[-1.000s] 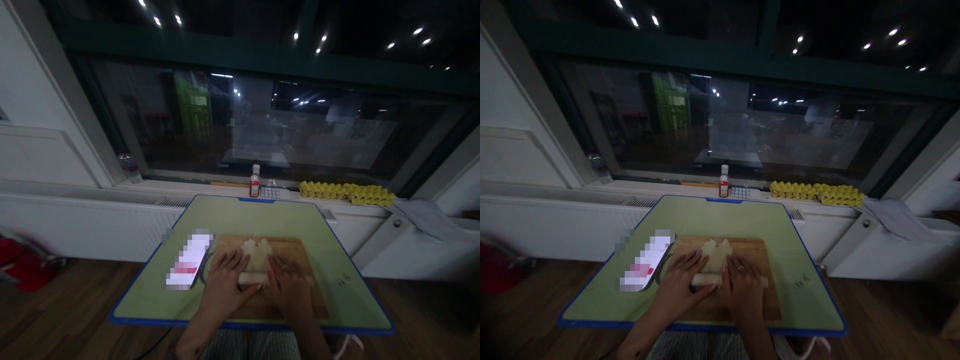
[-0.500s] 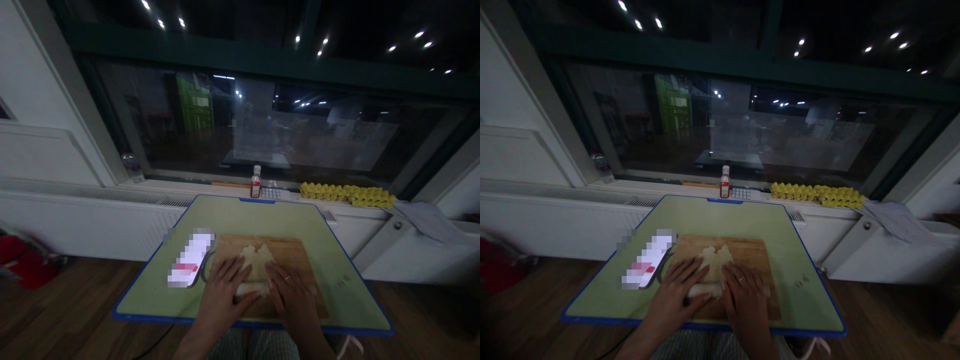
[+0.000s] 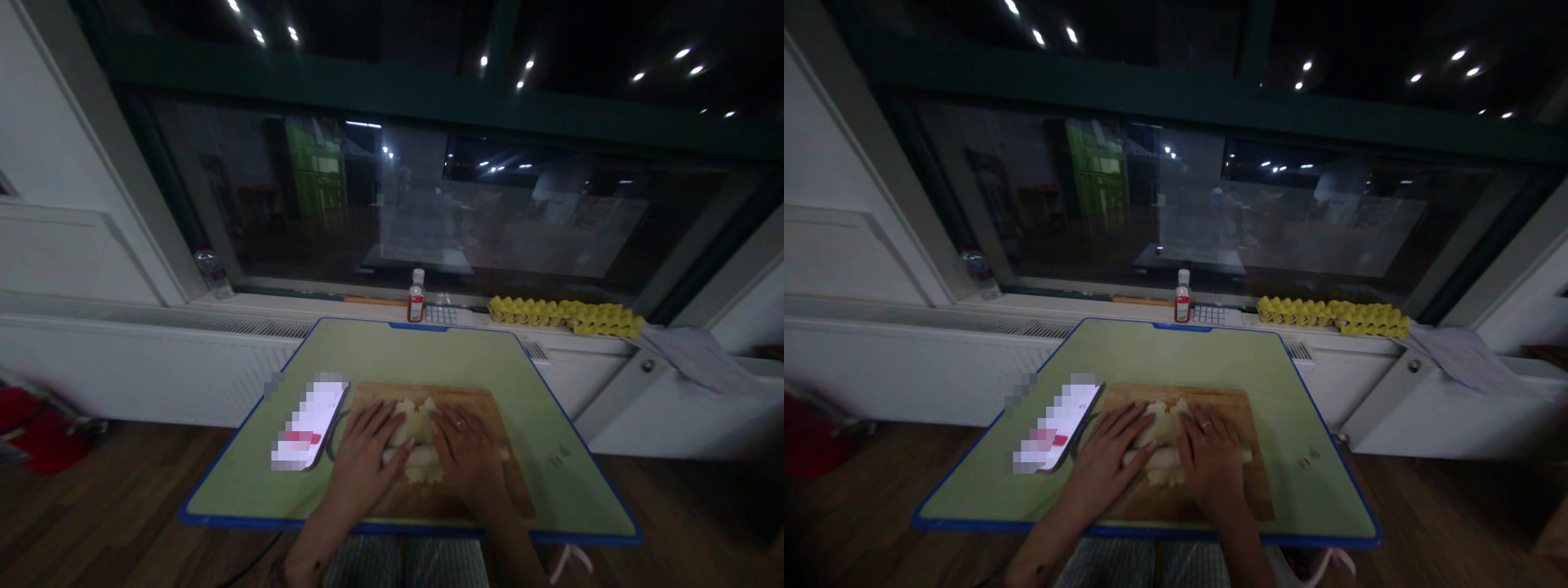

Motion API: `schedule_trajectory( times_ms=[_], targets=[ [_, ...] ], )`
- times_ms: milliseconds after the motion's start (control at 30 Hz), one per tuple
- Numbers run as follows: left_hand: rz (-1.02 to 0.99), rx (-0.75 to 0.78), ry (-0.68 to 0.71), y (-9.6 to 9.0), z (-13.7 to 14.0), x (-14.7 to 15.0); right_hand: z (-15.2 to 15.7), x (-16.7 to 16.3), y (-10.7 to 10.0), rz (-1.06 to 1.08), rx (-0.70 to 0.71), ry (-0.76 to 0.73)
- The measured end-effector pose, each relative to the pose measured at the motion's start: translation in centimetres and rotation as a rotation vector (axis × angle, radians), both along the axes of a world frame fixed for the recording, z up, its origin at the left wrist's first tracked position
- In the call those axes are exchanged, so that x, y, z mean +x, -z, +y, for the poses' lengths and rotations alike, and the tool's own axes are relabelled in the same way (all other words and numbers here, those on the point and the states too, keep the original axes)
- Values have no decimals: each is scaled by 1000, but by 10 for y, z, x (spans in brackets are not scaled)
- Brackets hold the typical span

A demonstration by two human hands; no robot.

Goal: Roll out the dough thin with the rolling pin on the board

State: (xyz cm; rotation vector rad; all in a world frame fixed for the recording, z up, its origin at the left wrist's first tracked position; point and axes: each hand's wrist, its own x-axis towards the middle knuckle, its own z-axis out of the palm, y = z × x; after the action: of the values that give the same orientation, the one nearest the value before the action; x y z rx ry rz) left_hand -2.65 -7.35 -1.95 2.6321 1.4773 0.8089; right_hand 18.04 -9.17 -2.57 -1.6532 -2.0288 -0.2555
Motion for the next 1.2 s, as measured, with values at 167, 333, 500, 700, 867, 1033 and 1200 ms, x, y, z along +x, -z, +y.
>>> schedule_trajectory(
  times_ms=[167, 333, 500, 700, 867, 1033, 1200],
  targets=[
    [-10, -17, -95, 1, 16, 5, 15, -3, -7, 21, -63, 36],
    [-2, -27, -166, 3, 25, 8, 23, -4, -8, 1, -76, 82],
    [-45, 20, -130, 6, 18, 7, 16, -2, -3, -11, -32, 73],
    [-13, 54, -95, 8, -9, 2, -9, -4, 3, 14, 40, 47],
    [36, 126, -42, 17, -33, -3, -32, -2, 7, -47, 105, 40],
    [53, 112, -23, 15, -38, -4, -39, 2, 8, -130, 113, 0],
    [37, 61, -25, 11, -24, -2, -30, -3, 6, -18, 69, 50]
  ],
)
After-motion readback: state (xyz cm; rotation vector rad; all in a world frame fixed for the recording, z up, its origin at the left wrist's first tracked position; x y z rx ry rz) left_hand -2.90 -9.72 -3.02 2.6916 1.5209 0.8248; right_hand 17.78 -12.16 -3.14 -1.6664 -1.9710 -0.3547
